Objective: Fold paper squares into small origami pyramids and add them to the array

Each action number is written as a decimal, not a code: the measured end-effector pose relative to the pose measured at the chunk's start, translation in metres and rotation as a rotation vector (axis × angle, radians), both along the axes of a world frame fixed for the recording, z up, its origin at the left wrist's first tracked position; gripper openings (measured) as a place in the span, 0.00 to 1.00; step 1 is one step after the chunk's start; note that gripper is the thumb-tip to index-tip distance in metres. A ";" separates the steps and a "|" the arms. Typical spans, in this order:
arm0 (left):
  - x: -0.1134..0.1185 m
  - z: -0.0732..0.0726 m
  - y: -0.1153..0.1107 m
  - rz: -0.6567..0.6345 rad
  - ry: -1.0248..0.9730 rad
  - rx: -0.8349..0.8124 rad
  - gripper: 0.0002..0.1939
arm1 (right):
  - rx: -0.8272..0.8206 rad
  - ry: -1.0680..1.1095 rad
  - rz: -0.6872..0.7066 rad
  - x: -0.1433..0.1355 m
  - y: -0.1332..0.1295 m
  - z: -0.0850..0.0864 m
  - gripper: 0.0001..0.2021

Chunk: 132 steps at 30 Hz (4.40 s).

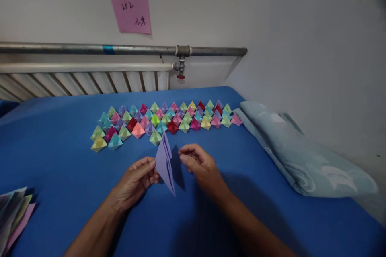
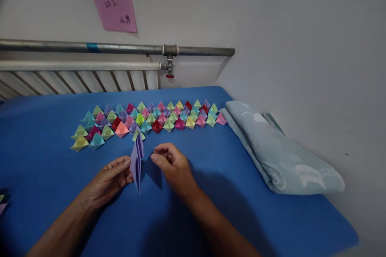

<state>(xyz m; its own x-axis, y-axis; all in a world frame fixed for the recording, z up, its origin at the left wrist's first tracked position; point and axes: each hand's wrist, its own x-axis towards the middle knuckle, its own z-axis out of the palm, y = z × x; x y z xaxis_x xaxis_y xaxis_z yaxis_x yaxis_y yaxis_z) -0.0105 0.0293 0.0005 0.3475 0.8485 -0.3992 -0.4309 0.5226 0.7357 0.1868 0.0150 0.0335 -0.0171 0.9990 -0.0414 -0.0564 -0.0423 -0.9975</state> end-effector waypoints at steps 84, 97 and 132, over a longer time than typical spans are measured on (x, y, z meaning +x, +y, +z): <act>-0.009 0.017 -0.015 -0.235 0.252 -0.225 0.20 | 0.631 -0.904 0.367 -0.021 -0.025 -0.034 0.21; -0.013 0.020 -0.014 -0.246 0.330 -0.159 0.21 | 0.875 -0.900 0.236 -0.022 -0.024 -0.034 0.15; -0.004 0.026 -0.017 0.041 0.286 -0.015 0.22 | -0.265 0.097 0.177 -0.035 -0.022 -0.022 0.20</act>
<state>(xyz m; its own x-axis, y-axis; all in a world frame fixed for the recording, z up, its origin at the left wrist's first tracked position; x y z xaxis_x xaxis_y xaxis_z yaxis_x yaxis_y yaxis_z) -0.0145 0.0119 0.0265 0.1850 0.8527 -0.4885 -0.2279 0.5208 0.8227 0.1520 -0.0065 0.0115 -0.2065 0.9347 -0.2894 -0.1191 -0.3176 -0.9407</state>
